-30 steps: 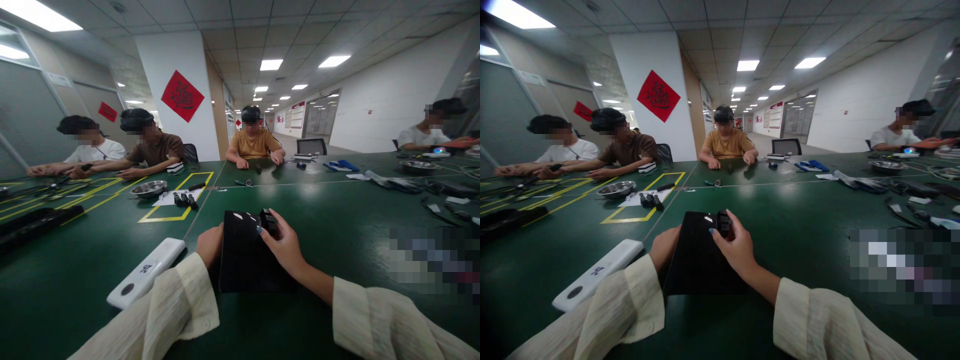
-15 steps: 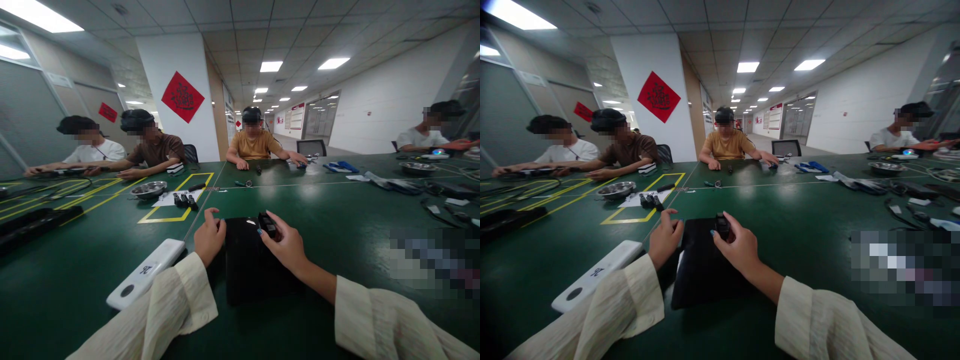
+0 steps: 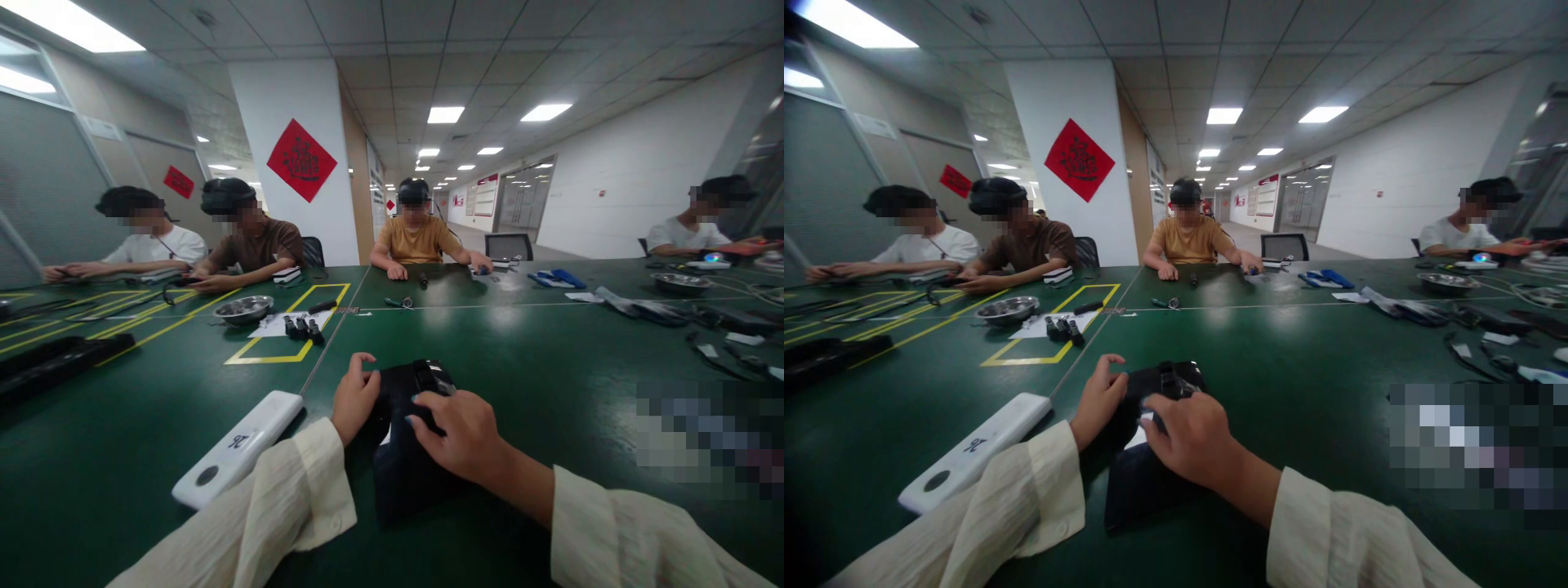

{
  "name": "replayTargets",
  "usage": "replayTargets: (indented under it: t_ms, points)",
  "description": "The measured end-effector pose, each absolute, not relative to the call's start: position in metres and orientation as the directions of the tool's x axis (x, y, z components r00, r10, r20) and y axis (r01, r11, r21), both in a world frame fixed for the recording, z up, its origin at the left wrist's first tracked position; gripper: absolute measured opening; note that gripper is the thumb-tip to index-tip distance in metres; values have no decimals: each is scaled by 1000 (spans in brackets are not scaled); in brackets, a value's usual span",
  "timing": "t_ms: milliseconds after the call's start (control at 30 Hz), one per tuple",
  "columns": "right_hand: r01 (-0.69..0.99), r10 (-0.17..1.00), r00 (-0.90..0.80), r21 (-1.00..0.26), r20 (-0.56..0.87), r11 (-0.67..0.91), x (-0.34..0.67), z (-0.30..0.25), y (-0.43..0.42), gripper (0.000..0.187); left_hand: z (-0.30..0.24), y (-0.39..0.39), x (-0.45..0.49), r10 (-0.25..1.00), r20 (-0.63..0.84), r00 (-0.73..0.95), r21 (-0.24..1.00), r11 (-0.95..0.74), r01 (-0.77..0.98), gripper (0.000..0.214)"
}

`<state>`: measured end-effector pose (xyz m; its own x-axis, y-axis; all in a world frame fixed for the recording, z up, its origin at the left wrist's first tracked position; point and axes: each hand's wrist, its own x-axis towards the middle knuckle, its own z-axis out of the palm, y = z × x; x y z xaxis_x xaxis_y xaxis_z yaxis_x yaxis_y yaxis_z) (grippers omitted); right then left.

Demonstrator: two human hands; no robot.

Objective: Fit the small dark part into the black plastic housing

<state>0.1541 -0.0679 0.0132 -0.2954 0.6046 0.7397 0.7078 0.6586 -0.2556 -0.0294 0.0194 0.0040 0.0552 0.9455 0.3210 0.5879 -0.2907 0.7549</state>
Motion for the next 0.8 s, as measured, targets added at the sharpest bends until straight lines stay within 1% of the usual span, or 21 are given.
replayTargets:
  t_ms: [67, 133, 233, 300, 333, 400, 500, 633, 800]
  points:
    - [585, 499, -498, -150, 709, 797, 148, 15, -78, 27, 2, 21, -30, 951, 306, 48, 790, -282, 545, 23]
    - [464, 405, -652, -84, 641, 882, 140, 17, -88, 38, 1, 21, -30, 955, 291, 51, 815, -275, 509, 22]
    - [351, 322, -765, -59, 558, 934, 130, 18, -98, 53, 1, 21, -29, 957, 281, 68, 837, -279, 470, 19]
    - [324, 301, -815, -41, 495, 945, 127, 18, -99, 52, 1, 20, -29, 957, 279, 84, 845, -286, 453, 16]
    - [326, 305, -836, -34, 457, 945, 127, 17, -99, 50, 1, 20, -28, 956, 279, 90, 847, -289, 445, 15]
    - [363, 354, -852, -54, 386, 930, 128, 16, -96, 43, 1, 20, -28, 956, 276, 97, 854, -290, 432, 12]
    - [423, 445, -829, -140, 340, 895, 129, 14, -93, 40, 1, 21, -28, 958, 267, 101, 865, -285, 413, 11]
    - [460, 511, -787, -222, 347, 860, 128, 11, -93, 41, 2, 20, -27, 958, 265, 110, 862, -287, 418, 11]
    - [542, 590, -725, -234, 356, 807, 126, 9, -92, 39, 3, 20, -27, 958, 270, 101, 862, -287, 418, 11]
